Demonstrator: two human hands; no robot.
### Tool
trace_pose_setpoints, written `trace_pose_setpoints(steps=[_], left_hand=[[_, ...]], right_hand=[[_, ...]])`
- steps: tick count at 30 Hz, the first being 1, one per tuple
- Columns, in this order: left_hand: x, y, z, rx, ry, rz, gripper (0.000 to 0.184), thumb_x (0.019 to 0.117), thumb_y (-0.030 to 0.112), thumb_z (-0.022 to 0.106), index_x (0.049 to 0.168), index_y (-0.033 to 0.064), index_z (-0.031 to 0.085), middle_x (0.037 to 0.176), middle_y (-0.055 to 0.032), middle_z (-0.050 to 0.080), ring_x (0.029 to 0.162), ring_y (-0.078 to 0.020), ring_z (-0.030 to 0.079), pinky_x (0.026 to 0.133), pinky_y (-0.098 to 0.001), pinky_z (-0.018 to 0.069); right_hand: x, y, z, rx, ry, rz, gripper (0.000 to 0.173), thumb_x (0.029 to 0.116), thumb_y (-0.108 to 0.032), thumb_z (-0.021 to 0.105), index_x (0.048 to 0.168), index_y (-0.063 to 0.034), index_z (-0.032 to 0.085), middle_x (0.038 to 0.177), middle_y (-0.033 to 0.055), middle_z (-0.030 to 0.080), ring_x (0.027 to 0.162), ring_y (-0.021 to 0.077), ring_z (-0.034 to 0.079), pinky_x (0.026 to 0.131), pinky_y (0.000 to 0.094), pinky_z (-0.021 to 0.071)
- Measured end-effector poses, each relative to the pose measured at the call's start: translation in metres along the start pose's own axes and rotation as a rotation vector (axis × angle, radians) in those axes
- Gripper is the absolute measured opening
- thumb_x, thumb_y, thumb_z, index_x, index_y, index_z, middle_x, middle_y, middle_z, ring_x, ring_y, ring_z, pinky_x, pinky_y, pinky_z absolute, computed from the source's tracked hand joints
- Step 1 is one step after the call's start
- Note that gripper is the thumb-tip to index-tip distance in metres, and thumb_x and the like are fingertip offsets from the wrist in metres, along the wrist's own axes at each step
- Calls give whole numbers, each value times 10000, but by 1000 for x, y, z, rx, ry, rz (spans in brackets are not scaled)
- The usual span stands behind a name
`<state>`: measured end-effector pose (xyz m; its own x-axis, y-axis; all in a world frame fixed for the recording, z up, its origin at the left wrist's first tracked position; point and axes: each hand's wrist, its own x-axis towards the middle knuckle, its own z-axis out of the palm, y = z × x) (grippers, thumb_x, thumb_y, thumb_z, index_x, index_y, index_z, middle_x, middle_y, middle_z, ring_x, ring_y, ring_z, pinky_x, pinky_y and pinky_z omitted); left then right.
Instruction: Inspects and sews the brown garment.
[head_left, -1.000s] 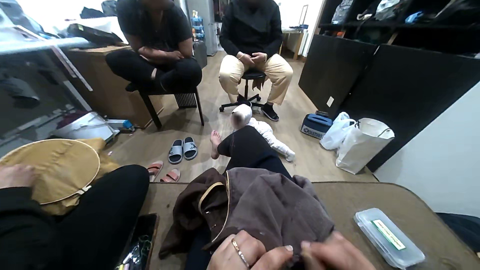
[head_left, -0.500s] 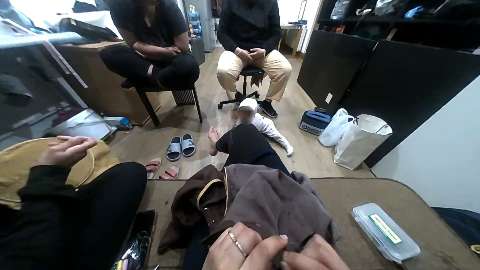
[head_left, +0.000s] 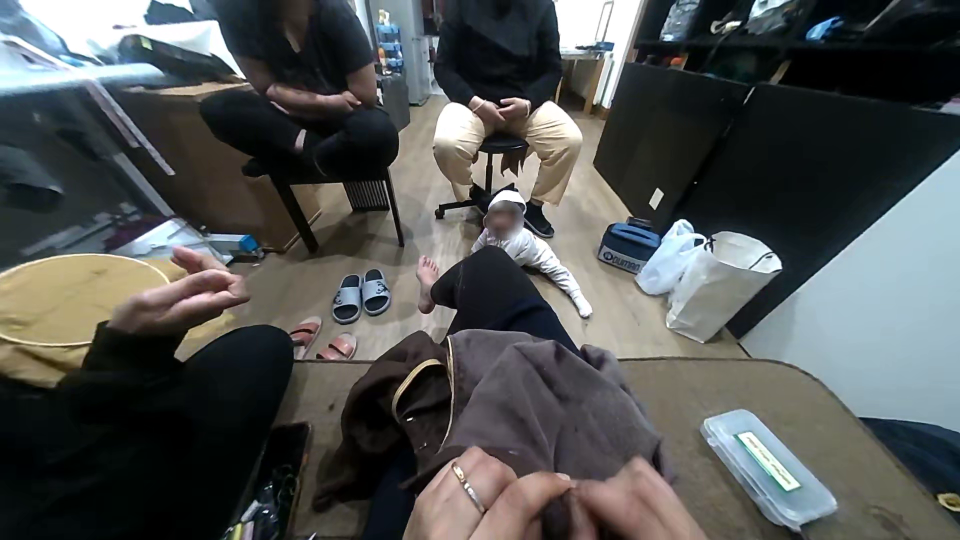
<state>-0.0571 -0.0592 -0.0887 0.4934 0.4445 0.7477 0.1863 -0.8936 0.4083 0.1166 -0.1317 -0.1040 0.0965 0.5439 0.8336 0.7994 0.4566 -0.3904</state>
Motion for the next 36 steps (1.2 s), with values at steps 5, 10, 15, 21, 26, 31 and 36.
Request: trace_pose_setpoints(steps=[5, 10, 15, 21, 26, 31, 36], left_hand=[[-4, 2, 2, 0, -30, -5, 156, 991, 134, 629, 1094, 124, 746, 786, -61, 615, 795, -174, 586, 744, -233, 477], [0, 4, 2, -29, 12, -28, 132, 978, 120, 658, 1067, 106, 755, 792, -66, 625, 793, -162, 586, 754, -217, 477], [-3, 3, 2, -62, -10, 3, 147, 979, 123, 654, 1085, 122, 756, 785, -57, 608, 795, -161, 580, 749, -217, 471], [-4, 2, 2, -50, 21, -30, 131, 973, 124, 676, 1070, 102, 761, 792, -63, 626, 803, -155, 592, 755, -212, 478], [-3, 2, 2, -46, 24, -27, 160, 970, 118, 675, 1104, 110, 763, 786, -60, 620, 787, -152, 585, 748, -206, 474], [-2, 5, 2, -81, 8, -48, 104, 960, 94, 677, 1028, 80, 754, 791, -71, 624, 817, -157, 588, 783, -194, 471], [-2, 4, 2, -101, 4, -63, 99, 954, 115, 693, 1020, 76, 756, 803, -70, 644, 831, -149, 602, 790, -195, 479]], right_hand=[[3, -1, -4, -31, 80, 14, 94, 998, -201, 631, 977, -113, 658, 818, 7, 574, 755, 52, 559, 723, 127, 465], [-6, 1, 3, -27, 40, -54, 75, 948, -186, 654, 921, -122, 682, 805, 5, 608, 826, 93, 588, 827, 167, 474], [1, 0, -7, -94, 108, -24, 99, 997, -277, 635, 982, -190, 681, 890, -64, 597, 939, 38, 567, 927, 178, 427], [-11, 7, 4, -16, 2, 34, 75, 963, -241, 650, 962, -173, 681, 885, -31, 632, 900, 60, 609, 869, 191, 480], [-11, 6, 2, 7, -59, -26, 94, 954, -275, 636, 948, -189, 674, 899, -28, 647, 954, 101, 603, 944, 251, 447], [-4, 5, -4, 317, -39, 168, 183, 985, -327, 651, 1072, -167, 670, 1019, -69, 682, 1034, 5, 632, 928, 185, 509], [2, 0, -2, 420, -77, 257, 88, 986, -224, 691, 1017, -141, 692, 997, -53, 682, 1012, 5, 641, 893, 173, 538]])
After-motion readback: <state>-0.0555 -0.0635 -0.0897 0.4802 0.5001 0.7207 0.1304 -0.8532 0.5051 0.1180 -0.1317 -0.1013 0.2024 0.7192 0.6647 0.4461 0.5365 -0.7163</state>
